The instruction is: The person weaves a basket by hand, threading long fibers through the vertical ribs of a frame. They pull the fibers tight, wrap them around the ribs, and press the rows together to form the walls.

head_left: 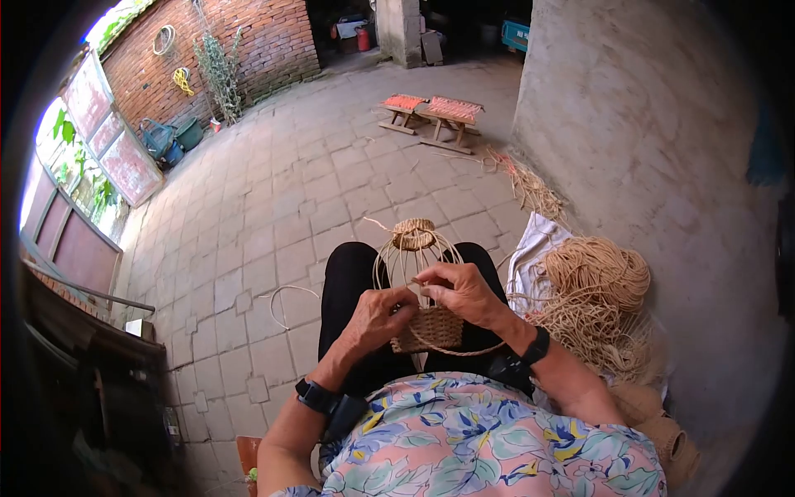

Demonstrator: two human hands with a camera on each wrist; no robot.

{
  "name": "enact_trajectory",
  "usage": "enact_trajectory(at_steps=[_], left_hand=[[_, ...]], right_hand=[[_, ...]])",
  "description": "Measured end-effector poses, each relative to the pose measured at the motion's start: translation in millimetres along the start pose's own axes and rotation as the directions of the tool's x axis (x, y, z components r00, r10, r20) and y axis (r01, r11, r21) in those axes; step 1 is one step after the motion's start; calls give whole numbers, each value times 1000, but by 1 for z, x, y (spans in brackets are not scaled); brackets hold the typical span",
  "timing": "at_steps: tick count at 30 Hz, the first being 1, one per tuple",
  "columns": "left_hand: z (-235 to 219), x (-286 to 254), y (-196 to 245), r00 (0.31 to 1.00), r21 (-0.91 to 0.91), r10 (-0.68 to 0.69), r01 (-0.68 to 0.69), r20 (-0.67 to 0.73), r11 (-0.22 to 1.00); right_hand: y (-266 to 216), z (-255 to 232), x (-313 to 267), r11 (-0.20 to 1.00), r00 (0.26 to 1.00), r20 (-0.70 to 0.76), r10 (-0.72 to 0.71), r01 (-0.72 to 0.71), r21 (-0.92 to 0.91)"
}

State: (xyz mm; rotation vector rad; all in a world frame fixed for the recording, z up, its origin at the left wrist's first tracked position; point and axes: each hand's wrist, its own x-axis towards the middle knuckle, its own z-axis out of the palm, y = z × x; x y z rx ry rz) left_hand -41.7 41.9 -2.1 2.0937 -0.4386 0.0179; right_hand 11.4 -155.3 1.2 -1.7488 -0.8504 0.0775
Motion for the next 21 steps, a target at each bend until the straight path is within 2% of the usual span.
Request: enact_trajectory(at_steps=[2, 4, 7, 10, 14, 19, 21], left_hand=[[-1, 0, -2, 1000, 10, 8, -8, 21, 1000], [-2, 0, -3, 999, 23, 13, -14, 37, 1000], [0, 0, -5, 999, 15, 40, -40, 34, 999], [1, 0, -3, 999, -12, 30, -29, 28, 999], [0, -1, -2, 1000, -52, -4, 6, 23, 999], [0, -1, -2, 999, -46, -15, 16, 31, 999], [1, -1, -4, 1000, -67, -8, 9, 19, 998]], right_hand=[[-4, -4, -13, 968, 971, 2, 237, -236, 83], [0, -8, -23, 978, 982, 4, 189, -188, 87], [3, -9, -30, 985, 1000, 8, -27, 28, -172], [4, -4, -31, 961, 997, -9, -74, 69, -267], [6, 0, -29, 952, 991, -13, -133, 124, -279], [0, 2, -27, 843, 977, 67, -202, 208, -496], [2, 3, -26, 839, 976, 67, -207, 212, -501]])
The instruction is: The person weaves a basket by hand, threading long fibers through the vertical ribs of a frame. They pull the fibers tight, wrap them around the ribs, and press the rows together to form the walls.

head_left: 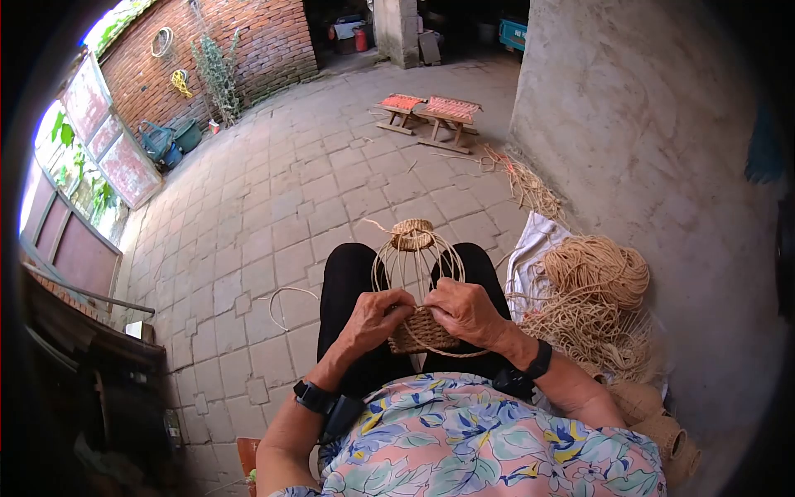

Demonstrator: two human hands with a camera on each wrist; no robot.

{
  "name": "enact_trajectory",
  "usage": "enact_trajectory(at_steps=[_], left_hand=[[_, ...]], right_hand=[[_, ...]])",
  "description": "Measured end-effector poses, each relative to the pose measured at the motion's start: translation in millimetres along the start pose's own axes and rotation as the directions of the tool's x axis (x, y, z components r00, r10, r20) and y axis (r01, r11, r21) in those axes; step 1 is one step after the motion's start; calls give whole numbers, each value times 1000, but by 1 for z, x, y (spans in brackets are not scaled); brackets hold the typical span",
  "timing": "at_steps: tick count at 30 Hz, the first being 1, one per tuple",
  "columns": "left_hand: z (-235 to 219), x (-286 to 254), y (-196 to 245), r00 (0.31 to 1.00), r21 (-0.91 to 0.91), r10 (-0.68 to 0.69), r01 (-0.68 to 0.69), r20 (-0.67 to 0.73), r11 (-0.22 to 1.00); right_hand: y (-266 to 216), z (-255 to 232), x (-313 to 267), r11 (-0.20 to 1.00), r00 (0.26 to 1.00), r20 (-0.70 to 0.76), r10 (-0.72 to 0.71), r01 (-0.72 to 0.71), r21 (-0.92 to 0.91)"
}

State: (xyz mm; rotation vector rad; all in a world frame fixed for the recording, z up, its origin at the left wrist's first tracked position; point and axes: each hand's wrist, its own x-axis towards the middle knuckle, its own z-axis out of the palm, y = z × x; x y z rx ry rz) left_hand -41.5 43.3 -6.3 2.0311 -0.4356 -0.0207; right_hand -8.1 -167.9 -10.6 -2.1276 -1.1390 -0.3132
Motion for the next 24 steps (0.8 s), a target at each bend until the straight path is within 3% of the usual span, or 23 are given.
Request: enact_trajectory(at_steps=[7, 19, 24], left_hand=[[0, 0, -1, 1000, 12, 6, -6, -8, 1000], [-5, 0, 0, 997, -24, -63, 64, 45, 998], [-2, 0, 6, 998, 10, -68, 68, 17, 998]], right_hand=[[1, 4, 1, 991, 999, -43, 6, -1, 136], [0, 9, 4, 999, 999, -13, -40, 40, -20], [-1, 9, 4, 999, 999, -26, -48, 48, 14]])
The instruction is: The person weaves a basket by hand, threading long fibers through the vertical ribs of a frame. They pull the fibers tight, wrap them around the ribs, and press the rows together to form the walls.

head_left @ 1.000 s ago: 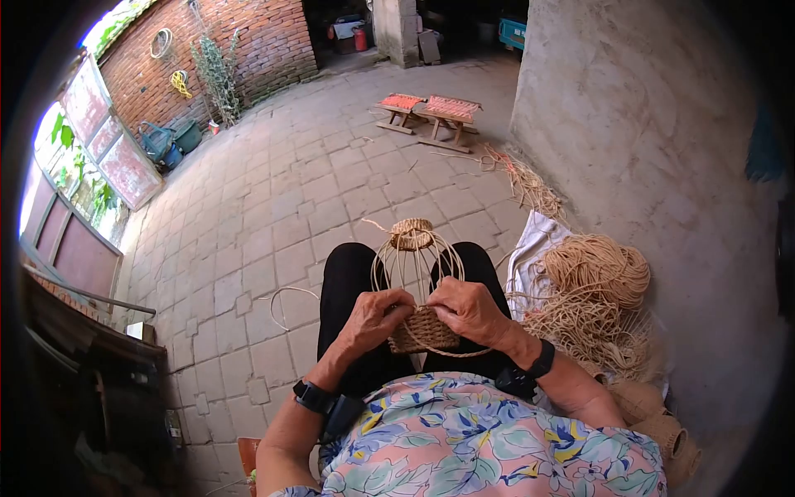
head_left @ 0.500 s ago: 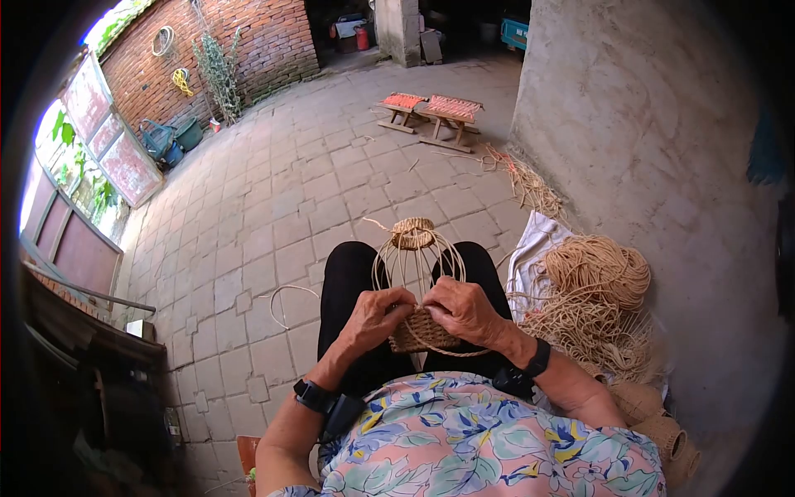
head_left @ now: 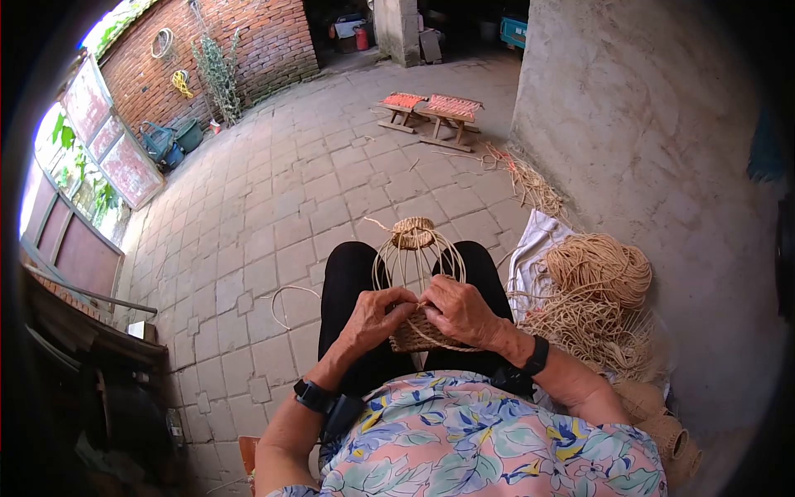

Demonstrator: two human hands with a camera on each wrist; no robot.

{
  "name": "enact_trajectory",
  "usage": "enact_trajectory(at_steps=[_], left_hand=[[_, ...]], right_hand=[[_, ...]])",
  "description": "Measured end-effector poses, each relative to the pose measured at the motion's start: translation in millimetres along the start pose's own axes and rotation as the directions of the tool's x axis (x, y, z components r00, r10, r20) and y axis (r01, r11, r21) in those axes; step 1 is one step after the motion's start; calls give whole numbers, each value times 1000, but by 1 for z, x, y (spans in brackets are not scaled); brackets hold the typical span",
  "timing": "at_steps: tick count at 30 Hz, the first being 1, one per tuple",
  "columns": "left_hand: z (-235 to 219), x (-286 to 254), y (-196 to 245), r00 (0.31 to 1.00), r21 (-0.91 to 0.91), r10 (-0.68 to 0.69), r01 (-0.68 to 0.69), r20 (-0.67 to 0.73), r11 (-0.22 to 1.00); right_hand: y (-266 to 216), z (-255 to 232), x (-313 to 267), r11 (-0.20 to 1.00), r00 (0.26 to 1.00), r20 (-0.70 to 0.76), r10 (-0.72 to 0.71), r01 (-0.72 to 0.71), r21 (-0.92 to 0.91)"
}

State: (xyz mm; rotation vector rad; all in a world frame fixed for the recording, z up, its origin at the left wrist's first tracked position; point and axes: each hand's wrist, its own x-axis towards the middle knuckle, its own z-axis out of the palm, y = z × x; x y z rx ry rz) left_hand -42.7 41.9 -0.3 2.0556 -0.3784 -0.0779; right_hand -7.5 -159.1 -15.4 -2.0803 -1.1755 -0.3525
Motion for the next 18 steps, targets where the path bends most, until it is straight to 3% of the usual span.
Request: enact_trajectory(at_steps=[5, 7, 10, 11, 13, 15, 18], left_hand=[[2, 0, -2, 999, 27, 35, -34, -28, 999], [2, 0, -3, 999, 45, 33, -32, -25, 998], [4, 0, -7, 993, 100, 113, -110, -28, 989], [4, -1, -7, 994, 86, 105, -101, -42, 991], [5, 1, -6, 995, 105, 91, -87, -30, 991], [9, 0, -7, 999, -3, 23, -23, -43, 1000], [11, 2, -9, 1000, -40, 11, -11, -5, 999]], right_hand=[[-6, -10, 6, 999, 999, -36, -21, 22, 23], [-4, -9, 7, 987, 987, -5, -159, 159, -10], [-6, -9, 7, 983, 987, 81, -141, 149, -103], [-6, -5, 7, 979, 987, 49, -151, 157, -128], [-8, -6, 8, 987, 994, 64, -87, 95, -130], [-4, 4, 8, 993, 1000, 31, -2, 5, -119], [11, 32, 4, 986, 985, -66, 161, -163, -35]])
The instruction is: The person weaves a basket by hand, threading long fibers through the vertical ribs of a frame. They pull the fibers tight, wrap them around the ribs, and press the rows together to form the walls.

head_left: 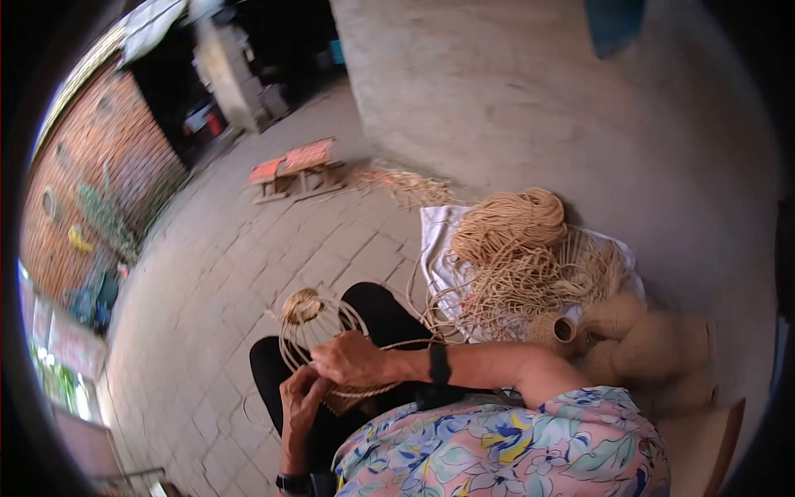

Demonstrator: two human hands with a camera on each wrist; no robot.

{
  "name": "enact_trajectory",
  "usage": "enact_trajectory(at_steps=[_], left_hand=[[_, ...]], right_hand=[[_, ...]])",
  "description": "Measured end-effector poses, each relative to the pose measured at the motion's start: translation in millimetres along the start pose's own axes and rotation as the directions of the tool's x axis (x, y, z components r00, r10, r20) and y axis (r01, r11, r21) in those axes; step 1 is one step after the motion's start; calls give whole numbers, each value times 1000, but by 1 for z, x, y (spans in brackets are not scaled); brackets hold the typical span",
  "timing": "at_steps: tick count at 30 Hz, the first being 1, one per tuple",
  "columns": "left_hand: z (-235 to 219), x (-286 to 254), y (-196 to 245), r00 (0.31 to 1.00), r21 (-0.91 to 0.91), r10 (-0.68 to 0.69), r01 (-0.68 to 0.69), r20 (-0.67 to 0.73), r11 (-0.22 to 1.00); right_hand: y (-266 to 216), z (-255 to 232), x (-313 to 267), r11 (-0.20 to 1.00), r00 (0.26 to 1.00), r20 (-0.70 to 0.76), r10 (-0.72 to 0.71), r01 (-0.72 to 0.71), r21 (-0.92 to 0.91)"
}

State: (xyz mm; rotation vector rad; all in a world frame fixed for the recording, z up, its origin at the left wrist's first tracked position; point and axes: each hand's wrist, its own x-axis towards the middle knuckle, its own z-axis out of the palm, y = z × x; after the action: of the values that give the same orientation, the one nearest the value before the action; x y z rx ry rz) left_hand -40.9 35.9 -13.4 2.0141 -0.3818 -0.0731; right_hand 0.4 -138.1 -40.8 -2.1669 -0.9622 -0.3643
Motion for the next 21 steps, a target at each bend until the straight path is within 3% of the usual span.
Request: enact_trajectory(at_steps=[2, 4, 5, 8, 11, 14, 21], left_hand=[[4, 3, -3, 1000, -23, -13, 14, 12, 1000], [4, 3, -6, 993, -207, -116, 115, 7, 971], [4, 2, -5, 993, -196, -112, 114, 24, 974], [4, -1, -1, 981, -272, -195, 183, -17, 945], [3, -2, -14, 969, -332, -247, 225, -24, 916], [1, -3, -7, 965, -307, -262, 248, -3, 919], [14, -2, -22, 966, -443, -259, 228, -10, 867]], right_hand=[[3, -2, 2, 996, 996, -41, 75, -72, 55], [-1, -6, 2, 983, 995, -5, 95, -93, 156], [-3, -8, 1, 982, 994, -22, 107, -102, 158], [-2, -11, -2, 976, 988, -150, -36, 67, 208], [3, -11, -2, 974, 982, -148, -117, 143, 177], [4, -4, -3, 993, 998, -59, -30, 36, 109], [2, 10, 6, 998, 995, -88, 50, -46, 51]])
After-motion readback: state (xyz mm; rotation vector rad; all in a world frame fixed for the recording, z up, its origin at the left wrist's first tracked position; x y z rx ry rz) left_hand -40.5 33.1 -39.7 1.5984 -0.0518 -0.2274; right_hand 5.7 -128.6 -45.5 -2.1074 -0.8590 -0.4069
